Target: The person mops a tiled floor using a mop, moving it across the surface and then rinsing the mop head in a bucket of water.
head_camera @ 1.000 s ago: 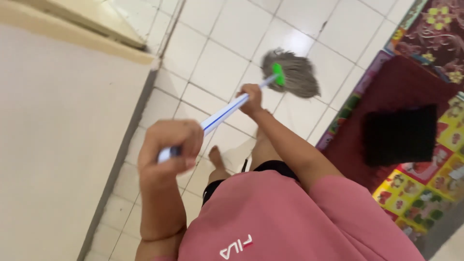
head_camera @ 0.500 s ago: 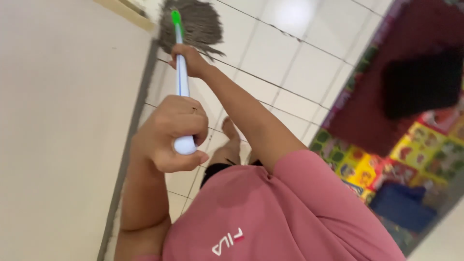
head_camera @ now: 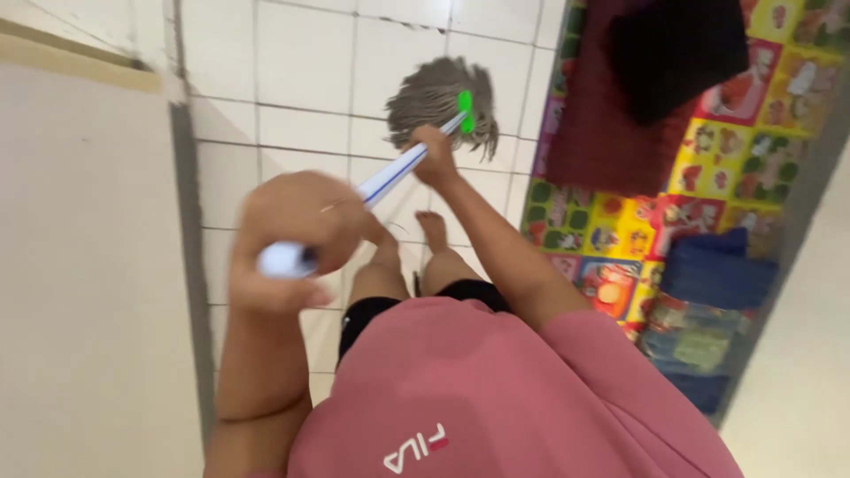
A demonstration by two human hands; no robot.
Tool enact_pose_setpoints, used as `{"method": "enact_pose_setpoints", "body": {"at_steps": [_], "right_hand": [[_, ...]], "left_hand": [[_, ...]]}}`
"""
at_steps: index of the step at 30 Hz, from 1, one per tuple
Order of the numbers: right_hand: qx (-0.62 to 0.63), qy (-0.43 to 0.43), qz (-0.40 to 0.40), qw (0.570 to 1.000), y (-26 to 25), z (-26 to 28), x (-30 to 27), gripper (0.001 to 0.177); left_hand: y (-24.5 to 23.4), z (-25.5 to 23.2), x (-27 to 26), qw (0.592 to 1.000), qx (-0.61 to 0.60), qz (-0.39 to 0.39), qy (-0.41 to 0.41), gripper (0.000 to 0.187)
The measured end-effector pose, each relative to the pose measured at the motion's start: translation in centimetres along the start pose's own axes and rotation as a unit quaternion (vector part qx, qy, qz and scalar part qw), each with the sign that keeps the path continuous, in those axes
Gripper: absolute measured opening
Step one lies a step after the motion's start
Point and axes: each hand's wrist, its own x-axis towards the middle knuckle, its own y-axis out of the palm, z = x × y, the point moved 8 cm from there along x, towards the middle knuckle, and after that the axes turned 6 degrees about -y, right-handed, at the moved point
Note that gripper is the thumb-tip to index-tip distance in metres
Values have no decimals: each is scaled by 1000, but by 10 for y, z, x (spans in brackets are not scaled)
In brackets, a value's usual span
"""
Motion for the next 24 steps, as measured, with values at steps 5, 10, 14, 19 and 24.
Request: {"method": "enact_pose_setpoints", "body": {"at_steps": [5, 10, 14, 19, 24], "right_hand": [[-94, 23, -1, 995, -76, -87, -48, 25], [-164, 57, 171, 970, -89, -131, -67, 21], [-173, 34, 219, 960, -41, -88, -81, 15], [-40, 2, 266, 963, 82, 26, -96, 32], [73, -66, 278, 955, 234, 188, -87, 28]], "left_hand": [[35, 91, 19, 998, -7, 68, -15, 30], [29, 157, -22, 995, -56, -38, -72, 27], [27, 144, -97, 992, 4, -97, -84, 27], [-3, 35, -226, 969, 22, -234, -68, 27], [-24, -85, -350, 956, 132, -259, 48, 26]]}}
